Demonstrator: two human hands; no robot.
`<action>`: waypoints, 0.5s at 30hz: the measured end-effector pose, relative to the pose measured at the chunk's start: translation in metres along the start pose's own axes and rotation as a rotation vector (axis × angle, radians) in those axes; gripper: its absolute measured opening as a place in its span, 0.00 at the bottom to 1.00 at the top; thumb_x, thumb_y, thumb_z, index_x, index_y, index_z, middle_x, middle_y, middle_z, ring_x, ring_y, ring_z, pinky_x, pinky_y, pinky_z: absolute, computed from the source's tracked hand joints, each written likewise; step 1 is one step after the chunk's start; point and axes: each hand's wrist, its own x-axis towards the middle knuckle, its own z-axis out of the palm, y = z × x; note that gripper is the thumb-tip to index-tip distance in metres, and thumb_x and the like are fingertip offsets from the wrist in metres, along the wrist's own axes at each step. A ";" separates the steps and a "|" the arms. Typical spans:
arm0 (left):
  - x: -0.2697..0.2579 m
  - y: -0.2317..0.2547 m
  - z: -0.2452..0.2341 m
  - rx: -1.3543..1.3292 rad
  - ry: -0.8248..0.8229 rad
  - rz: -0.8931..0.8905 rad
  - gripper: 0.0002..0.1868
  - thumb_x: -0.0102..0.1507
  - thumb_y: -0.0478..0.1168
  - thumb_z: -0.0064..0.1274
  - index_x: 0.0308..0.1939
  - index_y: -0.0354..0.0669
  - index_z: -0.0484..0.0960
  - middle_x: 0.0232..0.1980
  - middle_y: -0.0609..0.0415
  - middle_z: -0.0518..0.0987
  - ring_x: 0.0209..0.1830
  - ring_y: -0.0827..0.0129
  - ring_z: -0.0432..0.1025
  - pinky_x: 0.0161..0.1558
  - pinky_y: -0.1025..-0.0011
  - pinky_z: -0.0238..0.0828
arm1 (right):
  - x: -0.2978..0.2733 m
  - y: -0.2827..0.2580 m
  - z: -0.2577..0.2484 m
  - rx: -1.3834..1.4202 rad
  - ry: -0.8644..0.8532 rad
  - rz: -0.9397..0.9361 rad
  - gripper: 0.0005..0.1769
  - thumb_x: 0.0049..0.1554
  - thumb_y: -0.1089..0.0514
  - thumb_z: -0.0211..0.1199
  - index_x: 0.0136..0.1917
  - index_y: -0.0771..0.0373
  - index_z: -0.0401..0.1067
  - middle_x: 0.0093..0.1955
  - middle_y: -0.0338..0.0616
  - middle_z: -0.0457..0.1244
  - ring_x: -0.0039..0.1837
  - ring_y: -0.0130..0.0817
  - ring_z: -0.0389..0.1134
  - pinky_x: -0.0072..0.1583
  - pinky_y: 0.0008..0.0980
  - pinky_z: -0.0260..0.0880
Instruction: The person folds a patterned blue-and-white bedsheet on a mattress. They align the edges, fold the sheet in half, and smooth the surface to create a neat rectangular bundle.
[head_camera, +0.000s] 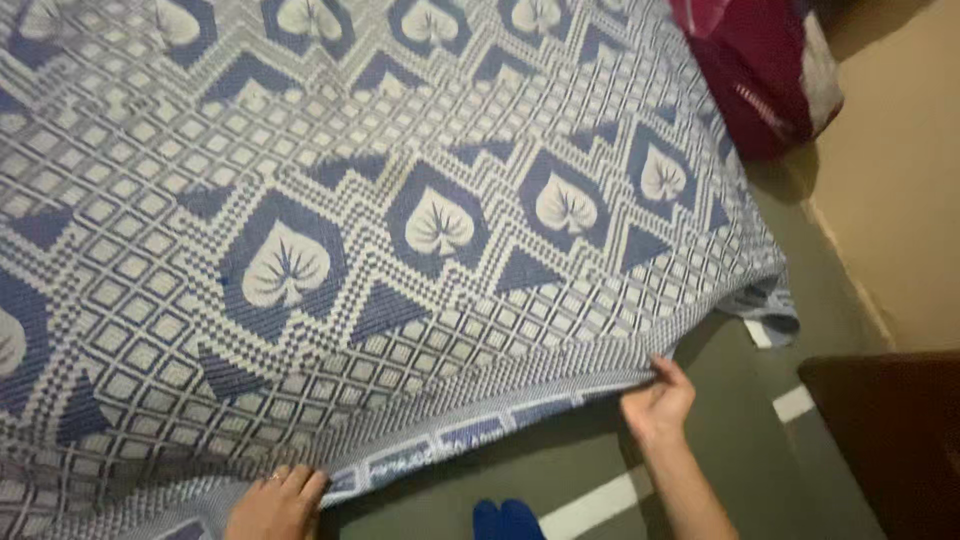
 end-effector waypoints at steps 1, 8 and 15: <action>-0.006 0.007 0.001 0.005 0.038 -0.014 0.30 0.57 0.48 0.56 0.63 0.55 0.69 0.60 0.54 0.70 0.61 0.59 0.68 0.54 0.58 0.73 | -0.004 -0.004 -0.002 0.060 -0.087 0.009 0.19 0.55 0.59 0.54 0.59 0.67 0.71 0.61 0.48 0.69 0.64 0.46 0.67 0.69 0.53 0.59; -0.012 -0.029 0.042 0.029 0.099 0.195 0.26 0.59 0.42 0.50 0.62 0.47 0.70 0.60 0.52 0.72 0.61 0.57 0.69 0.60 0.60 0.70 | -0.009 -0.011 0.039 -0.409 -0.110 0.072 0.30 0.50 0.54 0.68 0.63 0.67 0.67 0.58 0.46 0.69 0.56 0.37 0.72 0.61 0.43 0.71; -0.119 -0.127 -0.070 0.146 -0.447 0.146 0.27 0.68 0.50 0.50 0.70 0.52 0.68 0.71 0.53 0.68 0.68 0.61 0.68 0.64 0.63 0.68 | 0.008 -0.053 0.033 -1.436 -0.034 0.436 0.49 0.53 0.52 0.76 0.66 0.69 0.41 0.41 0.47 0.57 0.35 0.31 0.59 0.31 0.27 0.62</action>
